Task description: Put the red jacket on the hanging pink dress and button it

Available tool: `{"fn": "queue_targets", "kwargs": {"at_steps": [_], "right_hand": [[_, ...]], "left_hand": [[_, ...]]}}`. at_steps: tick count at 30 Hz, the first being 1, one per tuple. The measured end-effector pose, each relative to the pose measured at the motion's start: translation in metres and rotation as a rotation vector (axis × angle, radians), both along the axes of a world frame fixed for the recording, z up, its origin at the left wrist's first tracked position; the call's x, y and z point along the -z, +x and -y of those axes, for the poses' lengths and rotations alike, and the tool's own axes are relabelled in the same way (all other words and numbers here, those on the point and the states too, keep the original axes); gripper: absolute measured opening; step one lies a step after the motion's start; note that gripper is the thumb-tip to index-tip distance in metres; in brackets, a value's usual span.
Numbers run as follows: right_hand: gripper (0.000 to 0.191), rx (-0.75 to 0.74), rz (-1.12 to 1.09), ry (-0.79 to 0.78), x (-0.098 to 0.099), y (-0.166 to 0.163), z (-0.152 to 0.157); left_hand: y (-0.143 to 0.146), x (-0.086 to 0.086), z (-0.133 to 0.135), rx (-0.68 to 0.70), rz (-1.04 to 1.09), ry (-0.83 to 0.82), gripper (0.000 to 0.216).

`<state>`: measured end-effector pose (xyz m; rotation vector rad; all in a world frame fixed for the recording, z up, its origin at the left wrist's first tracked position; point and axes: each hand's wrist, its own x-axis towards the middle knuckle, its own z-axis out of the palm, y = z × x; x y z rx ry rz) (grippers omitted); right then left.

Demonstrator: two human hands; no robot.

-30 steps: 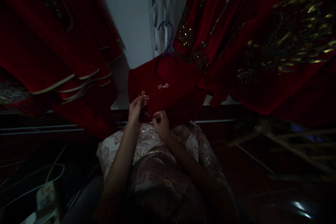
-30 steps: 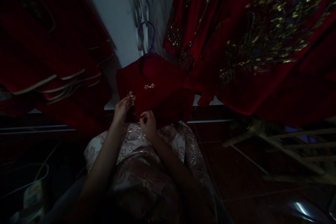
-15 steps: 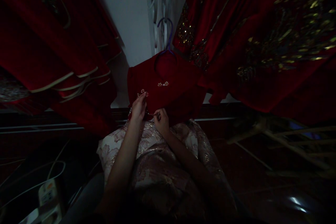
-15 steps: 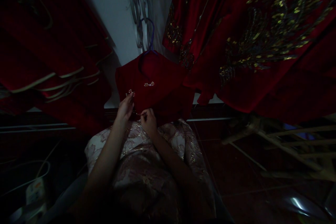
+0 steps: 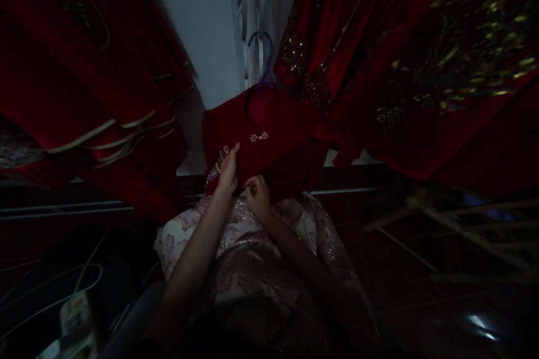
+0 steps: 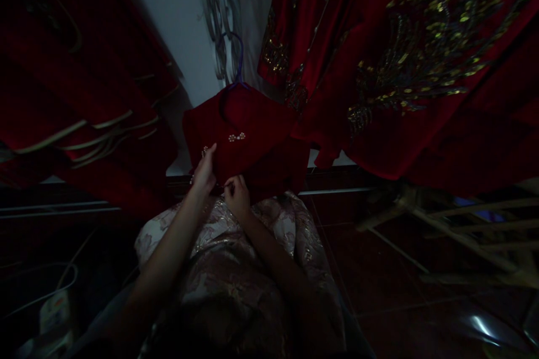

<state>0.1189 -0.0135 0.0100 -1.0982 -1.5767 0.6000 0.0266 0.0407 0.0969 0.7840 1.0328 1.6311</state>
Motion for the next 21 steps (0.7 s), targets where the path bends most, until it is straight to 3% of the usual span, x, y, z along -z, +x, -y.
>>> {"fn": "queue_targets", "kwargs": {"at_steps": [5,7,9,14,21], "right_hand": [[0.016,0.009,-0.016,-0.004,0.002,-0.001,0.000],[0.017,0.009,-0.016,-0.011,0.002,-0.001,0.000],[0.017,0.009,-0.019,-0.011,0.002,-0.001,0.000],[0.017,0.008,-0.022,-0.004,0.001,-0.001,0.000],[0.015,0.011,0.005,-0.009,0.001,-0.002,0.003]], "left_hand": [[0.003,-0.046,0.000,-0.056,-1.053,0.443,0.026],[0.003,-0.062,-0.002,-0.090,-1.423,0.516,0.027],[0.003,-0.074,-0.005,-0.100,-1.663,0.549,0.027],[0.001,-0.088,-0.020,-0.039,-1.882,0.684,0.024],[-0.008,-0.097,-0.030,0.212,-1.799,0.861,0.018]]}}
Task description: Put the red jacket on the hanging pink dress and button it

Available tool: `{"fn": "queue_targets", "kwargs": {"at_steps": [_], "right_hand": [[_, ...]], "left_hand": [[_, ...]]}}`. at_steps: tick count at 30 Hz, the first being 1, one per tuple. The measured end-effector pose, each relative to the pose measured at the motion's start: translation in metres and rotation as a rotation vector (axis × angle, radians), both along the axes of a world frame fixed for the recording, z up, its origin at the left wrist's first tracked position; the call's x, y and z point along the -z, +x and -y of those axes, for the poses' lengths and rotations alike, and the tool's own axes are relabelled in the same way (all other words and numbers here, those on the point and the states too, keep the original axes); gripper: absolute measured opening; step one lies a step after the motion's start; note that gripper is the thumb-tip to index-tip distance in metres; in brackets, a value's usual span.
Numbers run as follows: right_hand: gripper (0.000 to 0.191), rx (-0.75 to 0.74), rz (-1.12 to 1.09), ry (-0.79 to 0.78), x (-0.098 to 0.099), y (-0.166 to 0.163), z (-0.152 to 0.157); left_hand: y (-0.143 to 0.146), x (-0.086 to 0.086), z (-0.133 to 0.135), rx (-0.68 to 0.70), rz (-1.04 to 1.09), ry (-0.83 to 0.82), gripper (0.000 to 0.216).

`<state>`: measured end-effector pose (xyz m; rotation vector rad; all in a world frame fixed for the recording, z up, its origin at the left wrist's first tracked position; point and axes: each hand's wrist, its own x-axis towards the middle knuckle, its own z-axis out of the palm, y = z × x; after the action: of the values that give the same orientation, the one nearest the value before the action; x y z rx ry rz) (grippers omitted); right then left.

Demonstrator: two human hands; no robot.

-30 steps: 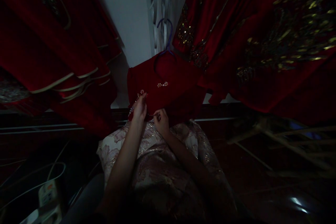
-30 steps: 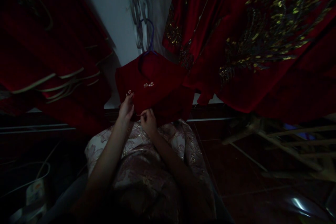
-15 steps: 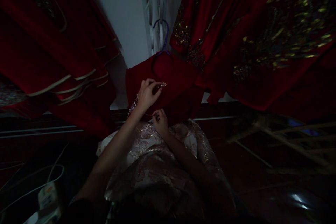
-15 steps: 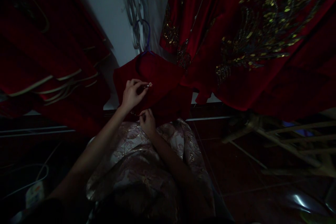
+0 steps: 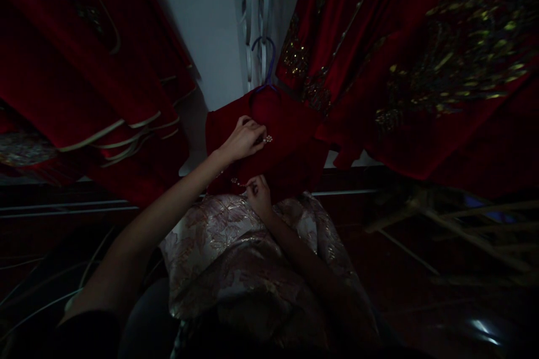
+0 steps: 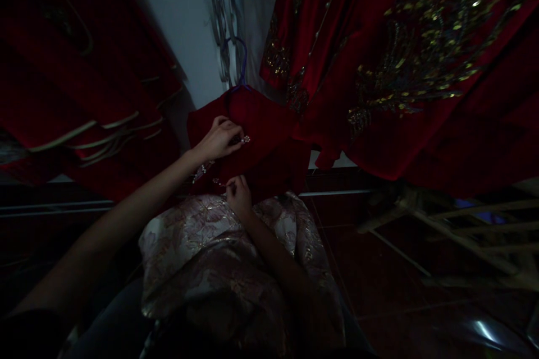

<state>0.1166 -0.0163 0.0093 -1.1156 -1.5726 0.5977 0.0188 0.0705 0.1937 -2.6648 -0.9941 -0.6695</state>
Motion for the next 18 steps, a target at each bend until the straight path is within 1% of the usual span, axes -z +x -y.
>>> {"fn": "queue_targets", "kwargs": {"at_steps": [3,5,8,11,12,13,15,16,18], "right_hand": [[0.010,0.073,0.045,0.083,-0.013,-0.001,0.004],[0.007,0.145,0.042,0.202,-0.032,0.001,0.005],[0.009,0.231,-0.016,0.389,-0.077,0.011,0.000],[0.014,0.269,-0.099,0.477,-0.128,0.025,-0.012],[0.017,0.265,-0.120,0.469,-0.143,0.029,-0.019],[0.019,0.255,-0.139,0.426,-0.156,0.032,-0.026],[0.032,0.181,-0.149,0.343,-0.173,0.031,-0.047],[0.038,0.110,-0.136,0.301,-0.177,0.028,-0.060],[0.045,-0.028,-0.123,0.239,-0.177,0.018,-0.085]], "left_hand": [[-0.005,0.000,0.000,0.011,0.025,-0.020,0.016],[-0.007,-0.001,0.000,0.014,0.029,-0.011,0.015],[-0.008,-0.002,0.000,0.038,0.018,0.025,0.015],[-0.009,-0.001,-0.001,0.061,-0.037,0.074,0.018],[-0.010,0.000,-0.001,0.060,-0.060,0.089,0.021],[-0.010,0.002,-0.001,0.051,-0.084,0.102,0.023],[-0.012,0.007,-0.001,0.021,-0.131,0.112,0.025],[-0.012,0.010,-0.001,-0.004,-0.148,0.108,0.026],[-0.014,0.014,0.002,-0.089,-0.136,0.096,0.030]]}}
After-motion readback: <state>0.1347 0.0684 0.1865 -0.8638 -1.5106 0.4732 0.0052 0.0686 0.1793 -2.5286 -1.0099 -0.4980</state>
